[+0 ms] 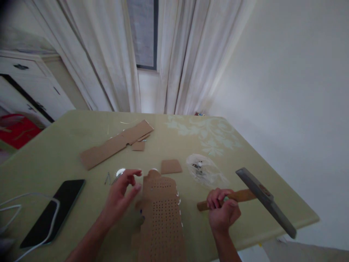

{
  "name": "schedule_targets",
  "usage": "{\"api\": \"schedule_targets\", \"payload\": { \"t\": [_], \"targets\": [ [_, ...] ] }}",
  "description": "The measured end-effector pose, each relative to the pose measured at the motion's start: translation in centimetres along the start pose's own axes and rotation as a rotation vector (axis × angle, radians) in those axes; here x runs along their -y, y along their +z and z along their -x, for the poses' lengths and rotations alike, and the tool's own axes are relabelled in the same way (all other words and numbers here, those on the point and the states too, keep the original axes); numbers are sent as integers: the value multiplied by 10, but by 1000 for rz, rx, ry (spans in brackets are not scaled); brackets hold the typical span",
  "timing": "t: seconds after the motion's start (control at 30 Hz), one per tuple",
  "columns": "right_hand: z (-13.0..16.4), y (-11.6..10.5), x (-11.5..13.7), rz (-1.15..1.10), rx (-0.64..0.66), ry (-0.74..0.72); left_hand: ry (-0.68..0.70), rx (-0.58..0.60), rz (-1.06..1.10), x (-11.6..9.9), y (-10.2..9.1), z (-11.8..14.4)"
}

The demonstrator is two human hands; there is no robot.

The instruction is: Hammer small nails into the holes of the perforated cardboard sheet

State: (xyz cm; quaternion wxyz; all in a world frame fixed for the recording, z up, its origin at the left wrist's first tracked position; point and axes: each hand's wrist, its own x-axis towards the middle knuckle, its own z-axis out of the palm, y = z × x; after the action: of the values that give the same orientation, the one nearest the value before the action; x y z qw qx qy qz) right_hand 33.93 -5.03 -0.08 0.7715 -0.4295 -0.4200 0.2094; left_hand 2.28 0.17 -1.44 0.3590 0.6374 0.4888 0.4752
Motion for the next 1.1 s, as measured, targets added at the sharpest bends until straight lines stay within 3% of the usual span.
{"api": "schedule_targets", "payload": {
  "t": [0.07, 0.13, 0.2, 0.3, 0.57, 1.0, 1.1],
  "targets": [
    [-3, -1, -1, 5, -6, -17, -181, -124, -131, 12, -21, -11],
    [-4, -1, -3, 18, 7, -22, -349, -168, -461, 25, -45, -18],
    [-4, 1, -4, 31, 28, -10, -391, -139, -810, 36, -66, -20],
    [-1, 5, -6, 47, 52, 2, -476, -55, -995, 48, -81, -17],
    [7, 7, -4, 53, 81, -14, -531, 76, -979, 46, -73, -18],
    [11, 8, -6, 34, 92, -39, -540, 124, -940, 49, -68, -15],
    [11, 7, -4, 21, 97, -34, -446, 75, -942, 51, -68, -16]
  ]
}}
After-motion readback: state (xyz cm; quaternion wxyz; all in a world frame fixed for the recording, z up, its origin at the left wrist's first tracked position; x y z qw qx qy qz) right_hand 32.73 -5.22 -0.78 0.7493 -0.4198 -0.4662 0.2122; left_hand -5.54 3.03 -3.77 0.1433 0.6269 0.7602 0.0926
